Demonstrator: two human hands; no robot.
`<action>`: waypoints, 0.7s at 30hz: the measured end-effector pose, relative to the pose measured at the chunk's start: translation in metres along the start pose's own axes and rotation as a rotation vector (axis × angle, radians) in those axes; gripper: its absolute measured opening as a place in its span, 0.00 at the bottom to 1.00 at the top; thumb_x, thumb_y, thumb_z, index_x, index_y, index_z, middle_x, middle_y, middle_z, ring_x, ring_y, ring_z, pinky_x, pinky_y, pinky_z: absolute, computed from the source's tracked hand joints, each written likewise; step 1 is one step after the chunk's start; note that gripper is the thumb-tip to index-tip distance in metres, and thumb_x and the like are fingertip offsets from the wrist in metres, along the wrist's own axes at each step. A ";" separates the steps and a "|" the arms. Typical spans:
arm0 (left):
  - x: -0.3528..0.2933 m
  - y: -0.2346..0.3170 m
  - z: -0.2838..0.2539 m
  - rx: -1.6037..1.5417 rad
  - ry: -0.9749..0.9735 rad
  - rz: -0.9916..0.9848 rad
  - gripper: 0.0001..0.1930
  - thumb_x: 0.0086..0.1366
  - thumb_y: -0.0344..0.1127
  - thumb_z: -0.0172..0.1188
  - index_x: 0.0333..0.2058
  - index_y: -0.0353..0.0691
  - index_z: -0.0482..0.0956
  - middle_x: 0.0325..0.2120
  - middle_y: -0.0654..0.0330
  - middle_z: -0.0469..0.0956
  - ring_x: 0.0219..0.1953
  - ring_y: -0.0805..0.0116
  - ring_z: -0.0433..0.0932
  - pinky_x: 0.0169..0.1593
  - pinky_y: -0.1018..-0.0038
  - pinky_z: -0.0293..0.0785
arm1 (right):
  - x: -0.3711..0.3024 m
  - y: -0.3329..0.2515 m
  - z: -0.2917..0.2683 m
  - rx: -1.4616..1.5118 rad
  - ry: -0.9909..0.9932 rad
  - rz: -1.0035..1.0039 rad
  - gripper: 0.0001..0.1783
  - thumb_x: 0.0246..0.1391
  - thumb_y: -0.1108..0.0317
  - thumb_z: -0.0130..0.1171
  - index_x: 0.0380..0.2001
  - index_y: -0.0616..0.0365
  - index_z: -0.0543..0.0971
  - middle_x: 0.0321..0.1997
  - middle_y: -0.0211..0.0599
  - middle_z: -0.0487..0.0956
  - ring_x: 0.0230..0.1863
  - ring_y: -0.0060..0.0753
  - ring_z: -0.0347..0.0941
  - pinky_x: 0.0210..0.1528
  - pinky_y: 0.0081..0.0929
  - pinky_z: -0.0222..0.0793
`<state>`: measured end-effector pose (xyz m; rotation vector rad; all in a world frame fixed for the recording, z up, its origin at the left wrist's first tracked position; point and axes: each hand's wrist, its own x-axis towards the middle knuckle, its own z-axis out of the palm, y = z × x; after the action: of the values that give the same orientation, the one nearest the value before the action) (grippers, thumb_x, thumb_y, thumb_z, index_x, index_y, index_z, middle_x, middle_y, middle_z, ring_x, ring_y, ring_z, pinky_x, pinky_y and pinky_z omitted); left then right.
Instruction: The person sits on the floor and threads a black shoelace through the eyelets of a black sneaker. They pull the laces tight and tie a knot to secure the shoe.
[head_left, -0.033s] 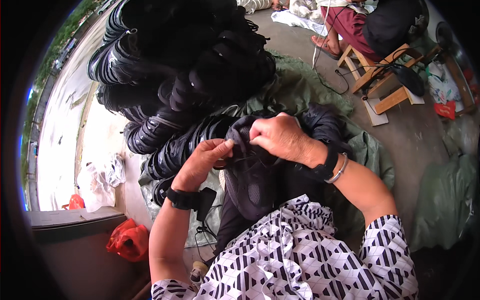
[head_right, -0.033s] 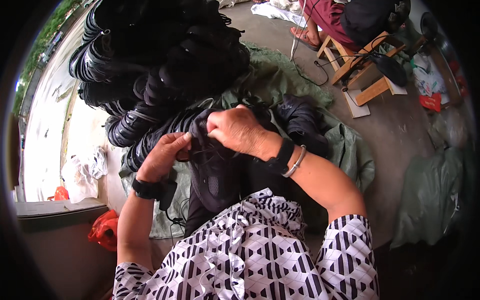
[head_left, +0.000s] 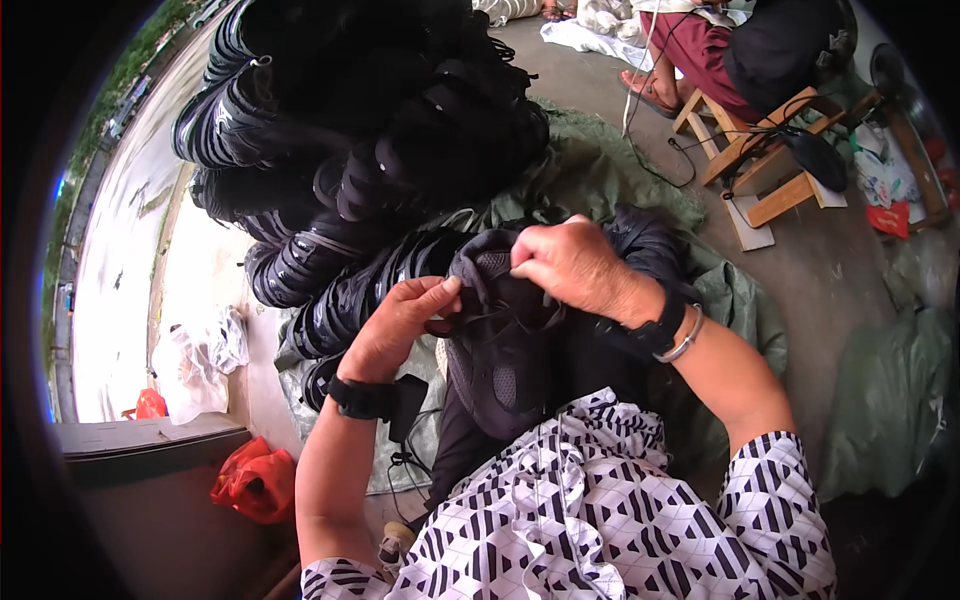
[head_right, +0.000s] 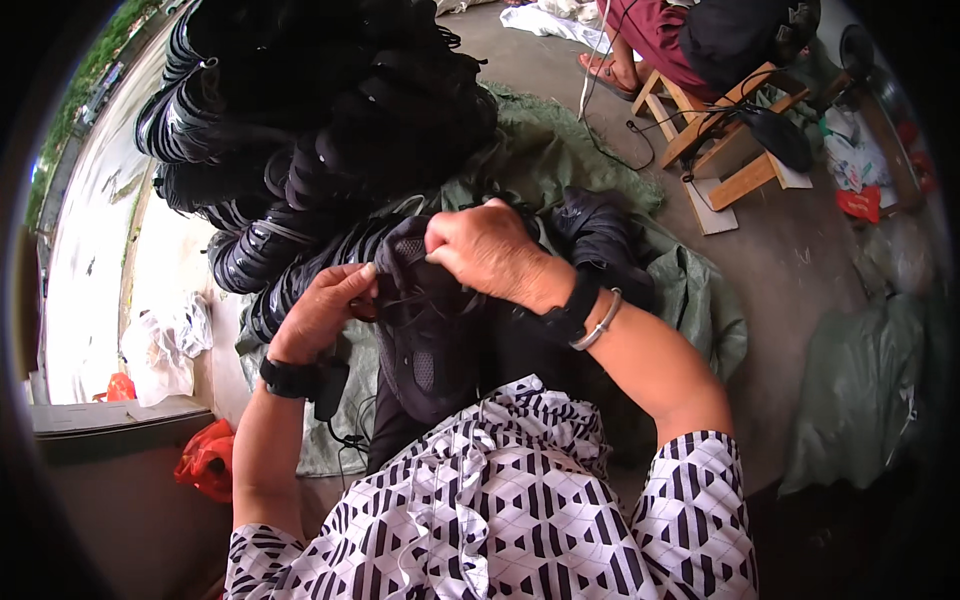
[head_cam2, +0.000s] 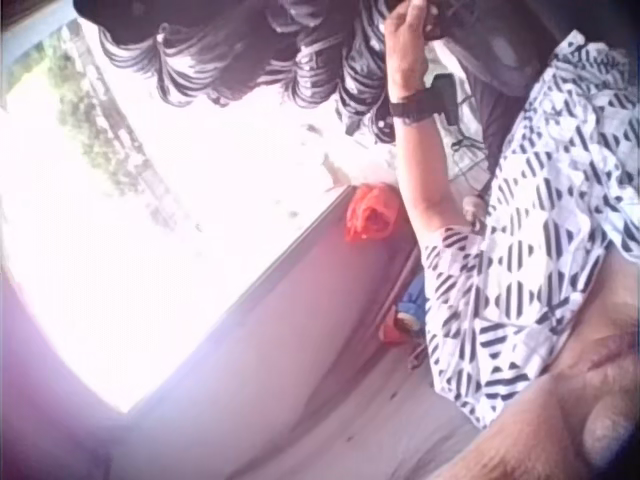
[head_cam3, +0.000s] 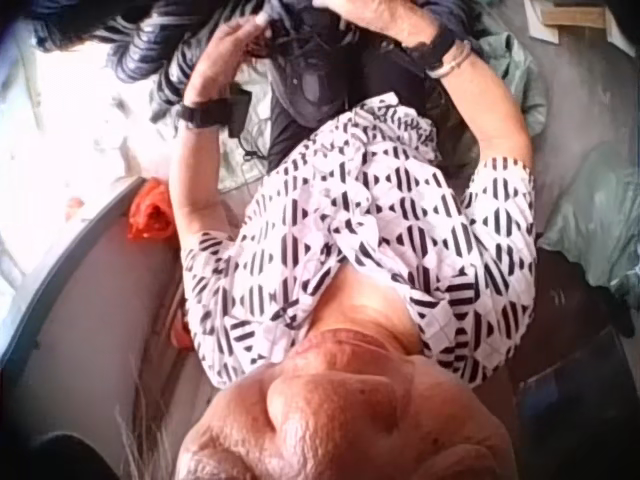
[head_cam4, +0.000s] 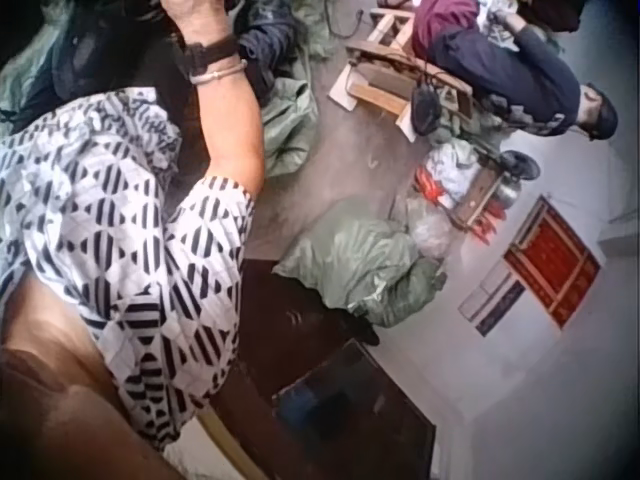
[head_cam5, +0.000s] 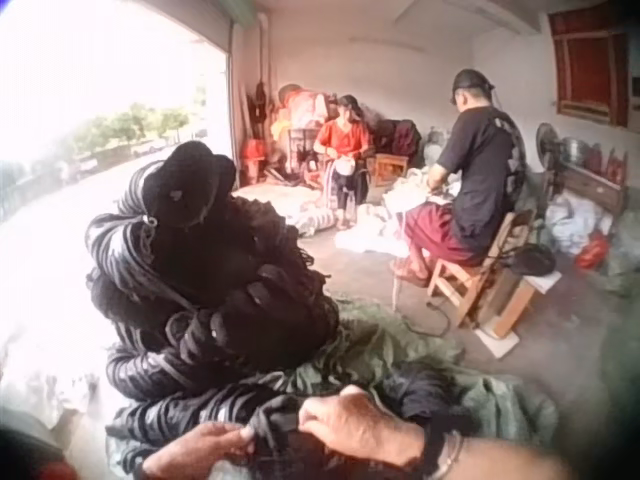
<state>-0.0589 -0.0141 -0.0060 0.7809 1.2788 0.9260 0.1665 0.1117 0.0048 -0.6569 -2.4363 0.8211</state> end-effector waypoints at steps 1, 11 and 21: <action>-0.003 0.000 -0.002 -0.011 -0.008 -0.022 0.16 0.70 0.47 0.54 0.27 0.43 0.76 0.25 0.70 0.72 0.29 0.80 0.70 0.38 0.80 0.69 | -0.005 0.011 -0.010 -0.044 -0.009 0.156 0.07 0.47 0.64 0.62 0.27 0.55 0.80 0.24 0.39 0.80 0.29 0.41 0.79 0.35 0.34 0.73; -0.017 -0.022 0.005 -0.113 0.038 -0.020 0.16 0.68 0.49 0.56 0.32 0.43 0.81 0.28 0.71 0.75 0.32 0.82 0.70 0.40 0.80 0.68 | -0.055 0.064 -0.023 -0.135 0.185 0.329 0.09 0.51 0.63 0.62 0.28 0.56 0.77 0.26 0.40 0.80 0.32 0.48 0.77 0.34 0.39 0.71; -0.020 -0.006 0.029 0.107 0.298 0.095 0.17 0.66 0.47 0.59 0.42 0.39 0.73 0.26 0.69 0.72 0.27 0.81 0.70 0.33 0.82 0.68 | -0.051 0.009 -0.001 0.496 -0.276 0.628 0.19 0.59 0.56 0.58 0.22 0.62 0.75 0.14 0.28 0.72 0.17 0.16 0.66 0.23 0.22 0.63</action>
<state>-0.0303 -0.0345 0.0016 0.8136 1.5719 1.0860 0.2092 0.0894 -0.0150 -1.1821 -2.1075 1.7897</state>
